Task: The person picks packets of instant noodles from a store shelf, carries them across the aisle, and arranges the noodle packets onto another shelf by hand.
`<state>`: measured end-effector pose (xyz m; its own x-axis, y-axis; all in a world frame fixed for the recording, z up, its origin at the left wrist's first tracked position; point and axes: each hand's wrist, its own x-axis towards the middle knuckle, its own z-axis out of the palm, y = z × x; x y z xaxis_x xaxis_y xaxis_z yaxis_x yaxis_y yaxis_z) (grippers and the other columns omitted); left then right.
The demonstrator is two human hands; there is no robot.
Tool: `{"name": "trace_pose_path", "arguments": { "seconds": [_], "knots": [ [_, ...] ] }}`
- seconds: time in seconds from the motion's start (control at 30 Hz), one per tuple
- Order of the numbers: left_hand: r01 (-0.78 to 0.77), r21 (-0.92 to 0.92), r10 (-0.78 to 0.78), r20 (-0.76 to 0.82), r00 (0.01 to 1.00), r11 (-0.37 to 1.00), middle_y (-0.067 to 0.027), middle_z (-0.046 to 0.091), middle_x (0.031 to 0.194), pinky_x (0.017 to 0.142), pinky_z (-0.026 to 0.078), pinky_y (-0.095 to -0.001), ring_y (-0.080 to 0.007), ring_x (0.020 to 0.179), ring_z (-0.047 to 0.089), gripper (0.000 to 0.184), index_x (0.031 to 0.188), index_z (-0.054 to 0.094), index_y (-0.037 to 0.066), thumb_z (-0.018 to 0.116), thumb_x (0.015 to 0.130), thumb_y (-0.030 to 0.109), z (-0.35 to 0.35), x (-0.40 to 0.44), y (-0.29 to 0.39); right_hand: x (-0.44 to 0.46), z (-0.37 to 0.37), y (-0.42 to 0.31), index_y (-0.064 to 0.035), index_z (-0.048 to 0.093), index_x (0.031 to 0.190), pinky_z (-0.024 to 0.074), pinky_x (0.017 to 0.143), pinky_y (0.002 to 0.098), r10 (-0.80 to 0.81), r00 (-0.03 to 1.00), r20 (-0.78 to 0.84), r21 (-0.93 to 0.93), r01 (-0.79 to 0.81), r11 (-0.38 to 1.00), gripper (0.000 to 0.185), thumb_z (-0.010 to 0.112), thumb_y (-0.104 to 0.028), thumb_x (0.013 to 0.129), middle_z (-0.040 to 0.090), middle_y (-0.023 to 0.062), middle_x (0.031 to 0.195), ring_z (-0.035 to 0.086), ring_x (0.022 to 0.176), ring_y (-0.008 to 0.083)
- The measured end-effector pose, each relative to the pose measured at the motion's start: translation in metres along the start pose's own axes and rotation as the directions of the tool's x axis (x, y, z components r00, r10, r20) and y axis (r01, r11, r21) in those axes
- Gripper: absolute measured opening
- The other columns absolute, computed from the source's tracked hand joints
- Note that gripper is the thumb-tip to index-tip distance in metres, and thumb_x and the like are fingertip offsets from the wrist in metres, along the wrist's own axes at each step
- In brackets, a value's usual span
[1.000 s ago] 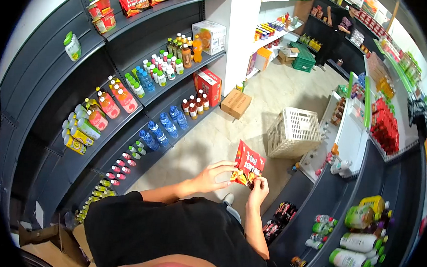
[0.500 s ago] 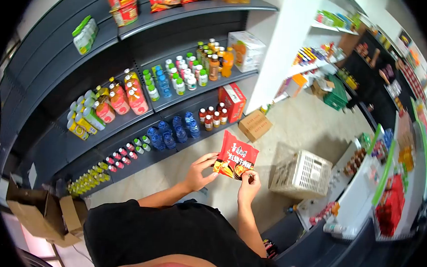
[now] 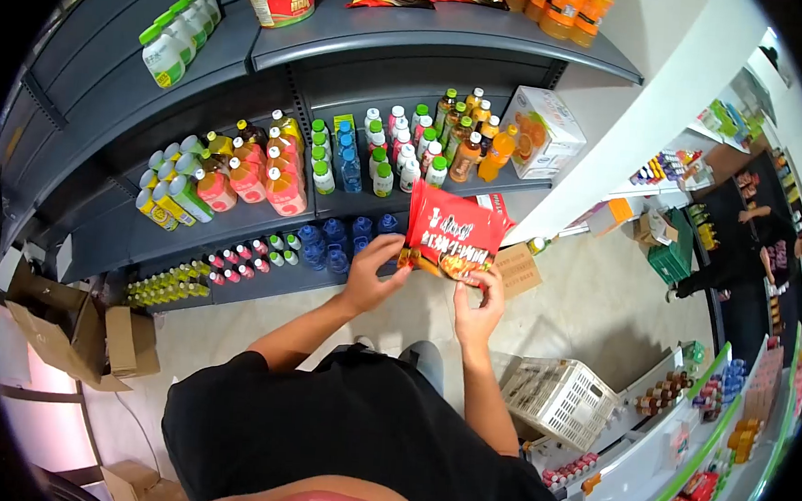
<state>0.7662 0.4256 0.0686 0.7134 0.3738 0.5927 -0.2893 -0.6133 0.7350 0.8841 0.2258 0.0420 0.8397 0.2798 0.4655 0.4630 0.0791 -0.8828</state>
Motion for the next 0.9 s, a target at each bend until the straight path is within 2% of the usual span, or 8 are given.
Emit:
{"name": "trace_pose_path", "arguments": {
  "seconds": [0.13, 0.27, 0.4, 0.6, 0.7, 0.8, 0.83, 0.9],
  "knots": [
    [-0.233, -0.008, 0.228, -0.176, 0.958, 0.973, -0.0236, 0.068, 0.123, 0.093, 0.055, -0.0395, -0.0344, 0.108, 0.069, 0.046, 0.127, 0.063, -0.007, 0.076, 0.087, 0.012, -0.007, 0.088, 0.005, 0.098, 0.004, -0.01, -0.0022, 0.062, 0.133, 0.0426, 0.112, 0.0451, -0.19, 0.963, 0.193, -0.091, 0.21, 0.973, 0.065, 0.087, -0.016, 0.074, 0.055, 0.0296, 0.143, 0.054, 0.134, 0.0416],
    [-0.465, 0.129, 0.482, -0.275, 0.832, 0.876, -0.0246, 0.065, 0.13, 0.097, 0.054, -0.041, -0.0364, 0.113, 0.068, 0.055, 0.136, 0.059, -0.003, 0.075, 0.085, 0.01, -0.007, 0.187, 0.005, 0.218, 0.014, -0.042, -0.0019, 0.064, 0.132, 0.0418, 0.112, 0.045, -0.516, 0.821, 0.244, -0.191, 0.563, 0.804, 0.062, 0.086, -0.017, 0.076, 0.054, 0.0283, 0.144, 0.054, 0.135, 0.041],
    [-0.399, 0.358, 0.473, -0.149, 0.868, 0.844, -0.0213, 0.06, 0.141, 0.105, 0.049, -0.0436, -0.0399, 0.126, 0.06, 0.05, 0.13, 0.069, 0.01, 0.078, 0.081, 0.012, -0.009, 0.284, 0.042, 0.349, 0.04, -0.065, -0.005, 0.068, 0.129, 0.0483, 0.105, 0.0412, -0.527, 0.834, 0.16, 0.16, 0.505, 0.848, 0.047, 0.079, -0.015, 0.084, 0.055, 0.0261, 0.145, 0.056, 0.133, 0.0352],
    [-0.214, 0.639, 0.383, -0.137, 0.913, 0.739, -0.0271, 0.056, 0.142, 0.109, 0.045, -0.0439, -0.0445, 0.129, 0.055, 0.046, 0.136, 0.067, 0.013, 0.07, 0.094, 0.032, -0.014, 0.409, 0.002, 0.505, 0.093, -0.067, -0.0067, 0.07, 0.126, 0.0521, 0.098, 0.0333, -0.718, 0.656, 0.232, -0.04, 0.744, 0.667, 0.041, 0.075, -0.018, 0.088, 0.062, 0.0182, 0.142, 0.063, 0.127, 0.027],
    [0.009, 0.736, 0.156, -0.156, 0.975, 0.677, -0.0256, 0.052, 0.148, 0.111, 0.043, -0.0445, -0.0414, 0.135, 0.052, 0.054, 0.139, 0.064, 0.013, 0.067, 0.095, 0.045, -0.015, 0.432, -0.012, 0.55, 0.115, -0.053, 0.0006, 0.067, 0.13, 0.0511, 0.102, 0.0329, -0.467, 0.762, 0.449, 0.266, 0.385, 0.884, 0.042, 0.07, -0.019, 0.094, 0.06, 0.0145, 0.146, 0.066, 0.122, 0.0251],
    [0.059, 0.806, 0.05, -0.109, 0.993, 0.589, -0.0236, 0.052, 0.149, 0.112, 0.043, -0.0445, -0.0399, 0.137, 0.051, 0.063, 0.142, 0.062, 0.013, 0.063, 0.095, 0.056, -0.005, 0.439, -0.012, 0.557, 0.122, -0.036, 0.003, 0.069, 0.126, 0.0515, 0.102, 0.0371, -0.394, 0.811, 0.432, 0.052, 0.414, 0.909, 0.049, 0.072, -0.027, 0.088, 0.06, 0.0202, 0.144, 0.067, 0.121, 0.0297],
    [0.075, 0.858, 0.042, -0.112, 0.993, 0.508, -0.0226, 0.054, 0.146, 0.109, 0.046, -0.0465, -0.0384, 0.135, 0.053, 0.066, 0.142, 0.061, 0.014, 0.063, 0.093, 0.058, -0.001, 0.442, -0.015, 0.558, 0.124, -0.031, -0.0031, 0.069, 0.128, 0.0503, 0.104, 0.0398, -0.527, 0.768, 0.364, -0.096, 0.594, 0.799, 0.05, 0.071, -0.032, 0.088, 0.057, 0.0176, 0.147, 0.063, 0.125, 0.0314],
    [0.122, 0.904, 0.011, -0.139, 0.99, 0.411, -0.0208, 0.059, 0.138, 0.104, 0.05, -0.0473, -0.0365, 0.128, 0.057, 0.069, 0.144, 0.06, 0.015, 0.062, 0.092, 0.061, 0.007, 0.449, -0.016, 0.546, 0.119, -0.038, -0.0092, 0.07, 0.129, 0.0501, 0.105, 0.0412, -0.484, 0.784, 0.388, -0.177, 0.579, 0.796, 0.049, 0.071, -0.034, 0.087, 0.056, 0.0145, 0.149, 0.061, 0.127, 0.032]
  ]
}}
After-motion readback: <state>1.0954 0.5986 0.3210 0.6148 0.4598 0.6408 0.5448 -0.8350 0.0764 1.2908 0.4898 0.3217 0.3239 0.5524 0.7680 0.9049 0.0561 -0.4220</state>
